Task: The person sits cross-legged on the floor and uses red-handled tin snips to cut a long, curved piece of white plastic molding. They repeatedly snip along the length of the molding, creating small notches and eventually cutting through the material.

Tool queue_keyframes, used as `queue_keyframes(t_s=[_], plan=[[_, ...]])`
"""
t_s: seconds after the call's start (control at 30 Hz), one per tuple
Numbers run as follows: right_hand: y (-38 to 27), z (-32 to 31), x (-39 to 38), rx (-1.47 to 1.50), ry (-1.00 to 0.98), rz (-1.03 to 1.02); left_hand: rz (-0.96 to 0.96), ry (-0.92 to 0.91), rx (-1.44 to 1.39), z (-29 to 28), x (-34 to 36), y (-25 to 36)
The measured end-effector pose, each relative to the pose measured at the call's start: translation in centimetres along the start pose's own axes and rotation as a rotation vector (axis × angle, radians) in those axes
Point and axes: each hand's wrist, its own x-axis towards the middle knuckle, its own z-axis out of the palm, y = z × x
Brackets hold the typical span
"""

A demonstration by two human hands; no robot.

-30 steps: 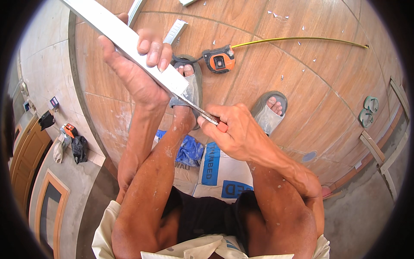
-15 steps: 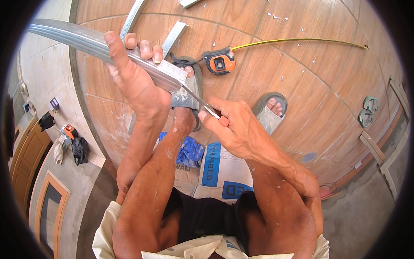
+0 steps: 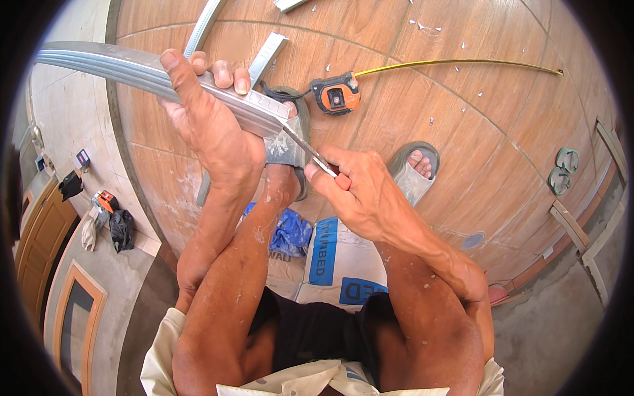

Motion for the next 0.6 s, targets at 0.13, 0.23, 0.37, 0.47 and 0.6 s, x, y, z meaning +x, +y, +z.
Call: queue_keyframes(t_s=[0.13, 0.23, 0.37, 0.47, 0.6], plan=[[0.07, -0.06, -0.06, -0.012, 0.009, 0.007, 0.017, 0.007, 0.001, 0.34, -0.12, 0.07], [0.09, -0.09, -0.07, -0.037, 0.025, -0.004, -0.008, -0.006, 0.007, 0.14, -0.1, 0.01], [0.31, 0.0, 0.02, -0.045, 0.034, -0.035, 0.02, -0.031, 0.009, 0.37, -0.36, 0.35], [0.2, -0.06, 0.02, -0.045, 0.03, -0.035, 0.037, -0.052, -0.001, 0.38, -0.54, 0.6], [0.22, -0.21, -0.07, -0.054, 0.046, -0.061, 0.03, -0.046, -0.011, 0.58, -0.84, 0.8]])
